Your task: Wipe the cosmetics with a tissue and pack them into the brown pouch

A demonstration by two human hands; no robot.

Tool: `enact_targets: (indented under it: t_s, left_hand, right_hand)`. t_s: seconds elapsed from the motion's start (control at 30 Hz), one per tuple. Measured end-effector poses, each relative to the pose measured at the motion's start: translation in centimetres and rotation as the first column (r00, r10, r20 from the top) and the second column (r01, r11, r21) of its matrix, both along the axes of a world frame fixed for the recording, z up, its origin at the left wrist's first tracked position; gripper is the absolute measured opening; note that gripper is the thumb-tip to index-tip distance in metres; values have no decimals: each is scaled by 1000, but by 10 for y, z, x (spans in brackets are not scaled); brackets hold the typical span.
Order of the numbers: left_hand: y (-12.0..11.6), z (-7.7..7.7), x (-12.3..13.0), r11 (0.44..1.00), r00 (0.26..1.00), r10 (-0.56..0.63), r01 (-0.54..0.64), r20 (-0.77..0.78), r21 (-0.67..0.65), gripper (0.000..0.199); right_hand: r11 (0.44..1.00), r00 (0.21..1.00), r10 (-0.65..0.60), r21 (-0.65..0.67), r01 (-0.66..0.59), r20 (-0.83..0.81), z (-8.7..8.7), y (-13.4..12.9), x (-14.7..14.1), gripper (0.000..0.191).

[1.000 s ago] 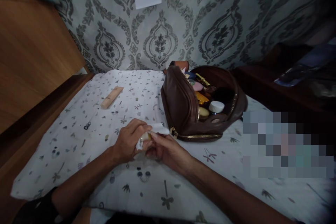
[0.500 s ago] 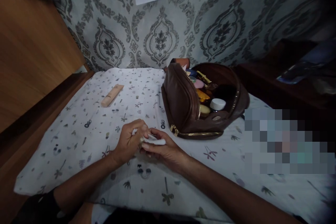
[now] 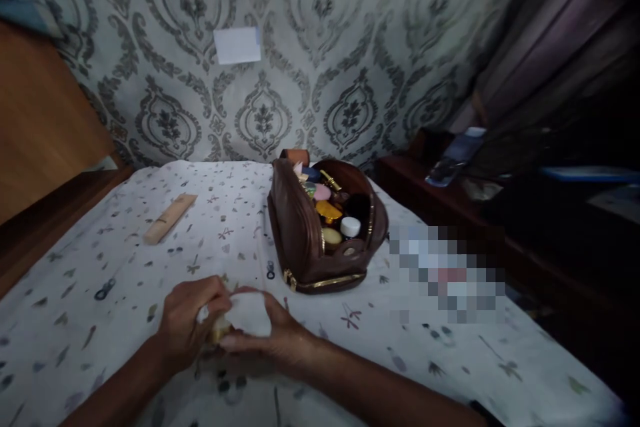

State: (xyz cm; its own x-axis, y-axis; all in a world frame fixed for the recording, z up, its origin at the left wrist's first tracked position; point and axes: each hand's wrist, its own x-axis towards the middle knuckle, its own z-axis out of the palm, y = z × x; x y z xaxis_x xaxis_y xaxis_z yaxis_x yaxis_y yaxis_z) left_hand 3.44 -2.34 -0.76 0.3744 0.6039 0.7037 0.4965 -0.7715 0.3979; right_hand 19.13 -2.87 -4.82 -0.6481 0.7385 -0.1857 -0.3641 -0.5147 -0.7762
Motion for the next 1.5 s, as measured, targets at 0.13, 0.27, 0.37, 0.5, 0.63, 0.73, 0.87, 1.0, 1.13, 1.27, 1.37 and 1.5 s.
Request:
enact_targets:
  t_s: [0.13, 0.27, 0.37, 0.5, 0.63, 0.73, 0.87, 1.0, 1.13, 1.27, 1.37, 1.5]
  left_hand:
    - [2, -1, -1, 987, 995, 103, -102, -8, 122, 38]
    - [4, 8, 4, 989, 988, 144, -146, 61, 32, 34]
    - [6, 23, 14, 982, 979, 186, -182, 89, -56, 33]
    - [9, 29, 34, 995, 996, 76, -73, 47, -72, 31]
    - [5, 8, 57, 993, 993, -113, 111, -41, -39, 31]
    - [0, -10, 65, 977, 971, -215, 213, -102, -28, 28]
    - [-2, -25, 61, 969, 958, -248, 245, -141, -40, 27]
    - [4, -31, 54, 966, 961, -249, 239, -122, -97, 28]
    - [8, -35, 53, 965, 960, -247, 232, -131, -120, 28]
    - [8, -37, 52, 957, 957, -267, 250, -114, -144, 29]
    - [8, -38, 51, 957, 958, -264, 246, -111, -152, 29]
    - [9, -39, 52, 959, 959, -254, 233, -124, -159, 28]
  right_hand:
    - [999, 999, 34, 21, -33, -26, 2, -3, -1, 67]
    - [996, 994, -57, 69, 51, 91, 19, -7, 21, 76]
    - [966, 975, -125, 247, 77, 185, 44, -10, 56, 65]
    - [859, 927, -317, 475, 192, 199, 90, -5, 110, 49]
    - [567, 723, -626, 807, 164, 293, 127, 21, 146, 47]
    - [423, 444, -774, 890, -168, 451, 139, 44, 159, 49]
    - [365, 266, -785, 764, -533, 560, 139, 64, 162, 33]
    - [360, 208, -739, 638, -681, 640, 145, 72, 158, 26]
    - [392, 69, -690, 451, -802, 721, 159, 75, 152, 13]
    - [430, -40, -676, 351, -832, 735, 167, 76, 147, 11]
    - [421, -15, -684, 378, -825, 729, 167, 76, 145, 15]
    - [418, 8, -689, 407, -812, 725, 167, 74, 146, 17]
